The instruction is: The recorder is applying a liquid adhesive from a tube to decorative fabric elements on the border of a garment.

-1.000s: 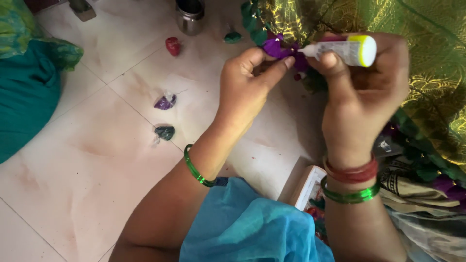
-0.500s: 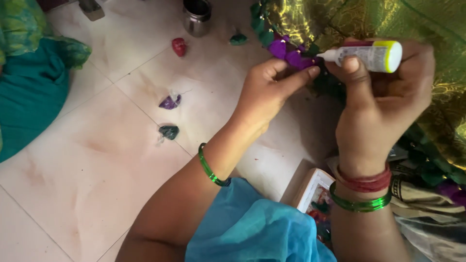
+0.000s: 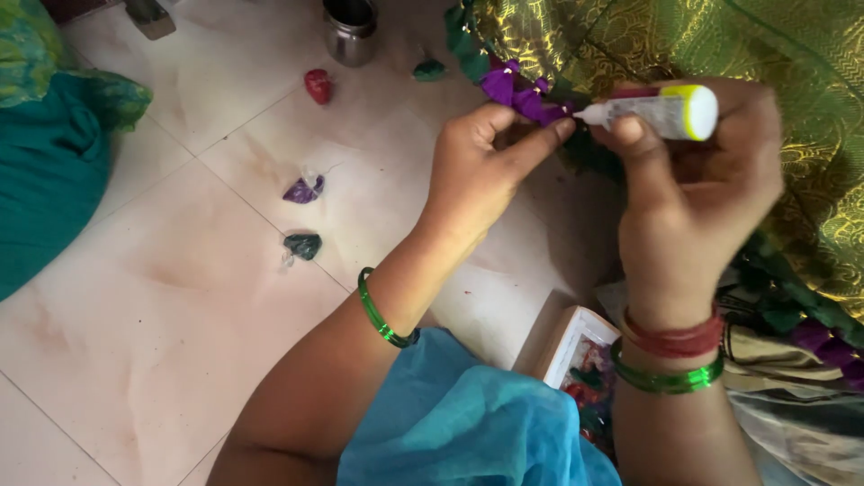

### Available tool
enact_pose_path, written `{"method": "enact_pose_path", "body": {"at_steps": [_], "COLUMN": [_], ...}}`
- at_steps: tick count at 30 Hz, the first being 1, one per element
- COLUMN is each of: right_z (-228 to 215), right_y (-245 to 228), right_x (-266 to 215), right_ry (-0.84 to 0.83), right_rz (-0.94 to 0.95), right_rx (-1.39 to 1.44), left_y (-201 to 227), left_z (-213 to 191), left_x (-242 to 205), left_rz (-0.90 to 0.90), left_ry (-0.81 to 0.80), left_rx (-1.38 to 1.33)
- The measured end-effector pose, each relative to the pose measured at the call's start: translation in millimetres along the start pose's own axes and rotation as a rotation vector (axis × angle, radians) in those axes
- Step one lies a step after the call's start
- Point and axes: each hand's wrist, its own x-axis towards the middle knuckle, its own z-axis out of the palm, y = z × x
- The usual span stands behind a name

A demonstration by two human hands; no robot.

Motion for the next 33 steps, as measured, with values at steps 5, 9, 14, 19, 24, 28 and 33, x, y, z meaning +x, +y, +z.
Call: {"method": "enact_pose_path", "body": {"at_steps": [5,9,14,19,24,28,33], "right_z": [-5.6,-7.0,-7.8,-10.0,-12.3,-21.1,-26.7], "right_y": [-17.3,-18.4,-15.1,-10.3,-10.4,-18.5,-25.7], "right_x": [-1.7,-3.4,-5.8,-8.1,-9.8,-12.3,-14.6], "right_ry": [0.072,0.091,0.084,0.063,0.041,0.003,0.124], "right_rz": [0.021,0.064,0.079,0.047,0.028,-0.097,0.024], "right_rx": [0.073,0.099,0.104,0.013,-0.025,-0.224,0.113], "left_y": [-6.9,-21.7,-12.5,-4.8,-7.8,-16.7,-16.5], "left_z": [4.8,12.4,11.9,12.5,12.0,16.2,30.0], "left_x": [-1.2,-2.3,-4.4,-6.1,-6.7,-8.1,-18.4], "left_rz": [-0.077,-0.088,-0.089,-0.081,0.056,-0.043,-0.241], "left_ry": [-0.123,-0.143,-0.127,-0.128,-0.096,-0.113,-0.229], "left_rx": [-0.240,-0.245,-0.190,-0.162,0.026,-0.114,-0.333]}}
